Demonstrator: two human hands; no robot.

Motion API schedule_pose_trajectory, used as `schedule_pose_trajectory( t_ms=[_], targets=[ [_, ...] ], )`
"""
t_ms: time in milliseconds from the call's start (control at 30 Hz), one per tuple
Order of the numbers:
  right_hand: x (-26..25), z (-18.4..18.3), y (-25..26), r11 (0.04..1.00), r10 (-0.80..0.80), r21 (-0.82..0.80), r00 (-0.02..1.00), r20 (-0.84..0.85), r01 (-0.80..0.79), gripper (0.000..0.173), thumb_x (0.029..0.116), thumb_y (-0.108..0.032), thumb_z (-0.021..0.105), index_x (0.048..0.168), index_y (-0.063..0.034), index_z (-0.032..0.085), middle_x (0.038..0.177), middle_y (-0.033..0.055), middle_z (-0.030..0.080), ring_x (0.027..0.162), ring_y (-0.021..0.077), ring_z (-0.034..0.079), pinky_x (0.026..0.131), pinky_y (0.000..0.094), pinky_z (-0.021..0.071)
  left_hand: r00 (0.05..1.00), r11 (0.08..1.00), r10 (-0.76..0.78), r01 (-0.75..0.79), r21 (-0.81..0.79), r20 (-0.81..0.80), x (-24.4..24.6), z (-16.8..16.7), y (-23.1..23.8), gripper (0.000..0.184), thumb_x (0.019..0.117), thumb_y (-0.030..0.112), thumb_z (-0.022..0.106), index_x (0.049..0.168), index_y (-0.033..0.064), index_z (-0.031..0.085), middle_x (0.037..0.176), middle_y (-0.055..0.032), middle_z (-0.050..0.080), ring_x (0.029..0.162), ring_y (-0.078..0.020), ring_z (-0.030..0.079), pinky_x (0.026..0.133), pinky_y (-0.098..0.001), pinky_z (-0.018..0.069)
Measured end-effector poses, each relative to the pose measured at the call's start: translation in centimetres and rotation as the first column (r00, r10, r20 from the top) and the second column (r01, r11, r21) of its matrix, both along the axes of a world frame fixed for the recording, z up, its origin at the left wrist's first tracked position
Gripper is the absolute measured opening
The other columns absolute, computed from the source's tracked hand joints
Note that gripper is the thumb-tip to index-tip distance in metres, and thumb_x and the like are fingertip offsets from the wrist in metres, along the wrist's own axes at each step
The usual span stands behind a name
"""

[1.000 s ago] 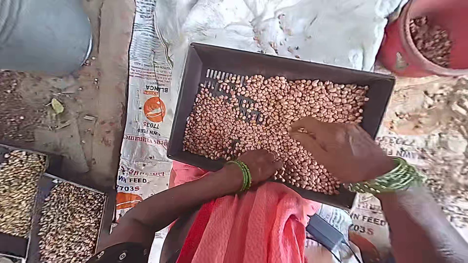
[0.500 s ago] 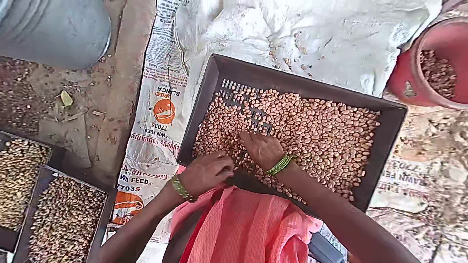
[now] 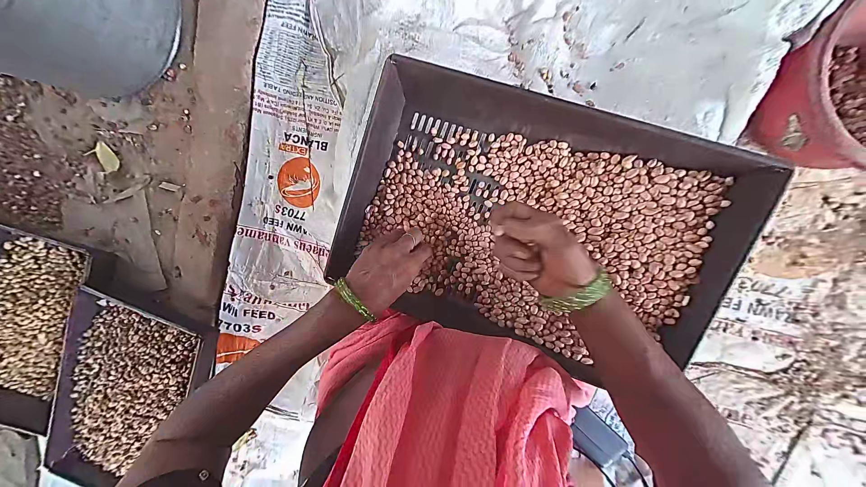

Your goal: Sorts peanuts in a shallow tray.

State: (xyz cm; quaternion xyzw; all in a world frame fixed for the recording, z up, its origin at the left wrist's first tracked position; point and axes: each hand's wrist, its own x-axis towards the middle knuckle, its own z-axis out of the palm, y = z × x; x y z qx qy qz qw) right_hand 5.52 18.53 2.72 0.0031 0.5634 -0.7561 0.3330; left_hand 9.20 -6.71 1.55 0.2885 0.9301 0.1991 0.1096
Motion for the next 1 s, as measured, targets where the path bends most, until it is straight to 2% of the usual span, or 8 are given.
schedule_pose_trajectory(
  t_ms=[100,233,333,433,533,733,900,1000],
  targets=[
    [0.8,0.1,1.9,0.967,0.015,-0.252,0.985,0.17,0.029,0.034,0.105,-0.032,0.037,0.083,-0.0216,0.06,0.055,-0.0128,0.042,0.04,-0.0047,0.034,0.037,0.0109,0.0294,0.999,0.998,-0.011,0.009,-0.057,-0.041,-0.1,-0.6,0.1,0.014,0.0958,0.009,0.068,0.103,-0.0014,0.074,0.106,-0.0209,0.069,0.099,-0.0371,0.071,0.084,-0.0437,0.0601],
    [2.8,0.7,0.3,0.996,-0.084,0.017,0.943,0.322,0.083,0.05,0.1107,-0.035,0.024,0.072,-0.0189,0.052,0.053,-0.0115,0.044,0.038,-0.0052,0.031,0.037,0.0104,0.0262,0.995,0.989,0.06,-0.048,-0.141,0.079,-0.2,0.9,1.3,0.026,0.1031,0.015,0.059,0.117,-0.0039,0.069,0.118,-0.0252,0.067,0.109,-0.04,0.069,0.091,-0.0484,0.0582],
    [4.8,1.0,-1.0,0.964,-0.212,0.227,0.911,0.355,0.136,0.054,0.1121,-0.036,0.013,0.084,-0.0178,0.056,0.058,-0.0113,0.05,0.041,-0.0052,0.035,0.038,0.0117,0.0297,0.994,0.97,0.083,-0.096,0.222,0.068,0.9,3.6,5.1,0.023,0.0988,0.019,0.065,0.109,0.0003,0.073,0.106,-0.019,0.072,0.099,-0.033,0.072,0.085,-0.045,0.0601],
    [6.3,2.2,0.5,0.909,-0.396,0.263,0.864,0.311,0.323,0.06,0.1123,-0.044,0.013,0.088,-0.0182,0.061,0.069,-0.0076,0.067,0.061,0.0007,0.062,0.057,0.0207,0.054,1.0,0.904,0.004,-0.011,0.428,0.017,1.5,5.5,9.2,0.045,0.0931,0.031,0.073,0.13,0.0054,0.069,0.122,-0.0159,0.072,0.109,-0.0314,0.071,0.09,-0.0436,0.0577],
    [6.4,2.9,5.5,0.869,-0.471,0.214,0.878,0.086,0.446,0.06,0.1116,-0.046,0.019,0.066,-0.0287,0.054,0.051,-0.0168,0.049,0.041,-0.0065,0.04,0.039,0.012,0.0326,0.983,0.888,-0.165,0.112,0.446,0.082,0.6,5.8,11.2,0.045,0.0987,0.031,0.066,0.138,0.0072,0.064,0.137,-0.0159,0.065,0.123,-0.0354,0.063,0.099,-0.0462,0.051],
    [5.6,3.1,12.6,0.916,-0.4,-0.015,0.913,-0.078,0.4,0.055,0.1053,-0.059,0.038,0.066,-0.0274,0.059,0.055,-0.0168,0.047,0.042,-0.0056,0.041,0.038,0.0117,0.0332,0.753,0.746,-0.646,0.588,0.314,0.123,0.5,1.7,16.9,0.03,0.0987,0.013,0.062,0.125,0.0173,0.075,0.142,-0.0137,0.061,0.141,-0.0384,0.046,0.117,-0.0591,0.0271],
    [4.3,3.6,6.0,0.934,-0.223,0.241,0.957,-0.185,0.264,0.045,0.1006,-0.059,0.052,0.065,-0.033,0.053,0.056,-0.0199,0.042,0.044,-0.0071,0.034,0.04,0.0116,0.0274,0.849,0.877,-0.479,0.453,0.161,0.222,0.3,2.0,11.3,0.025,0.0954,0.014,0.066,0.118,0.0089,0.074,0.135,-0.0172,0.064,0.138,-0.0419,0.048,0.116,-0.0659,0.0272],
    [3.3,3.1,2.5,0.948,-0.155,0.239,0.962,-0.224,0.209,0.045,0.1004,-0.056,0.055,0.062,-0.0327,0.051,0.054,-0.02,0.041,0.044,-0.0073,0.034,0.041,0.0116,0.0274,0.957,0.962,-0.201,0.152,0.228,0.208,0.2,3.5,4.2,0.022,0.0942,0.013,0.063,0.113,0.0138,0.076,0.135,-0.0103,0.066,0.143,-0.0361,0.045,0.116,-0.064,0.0288]
  ],
)
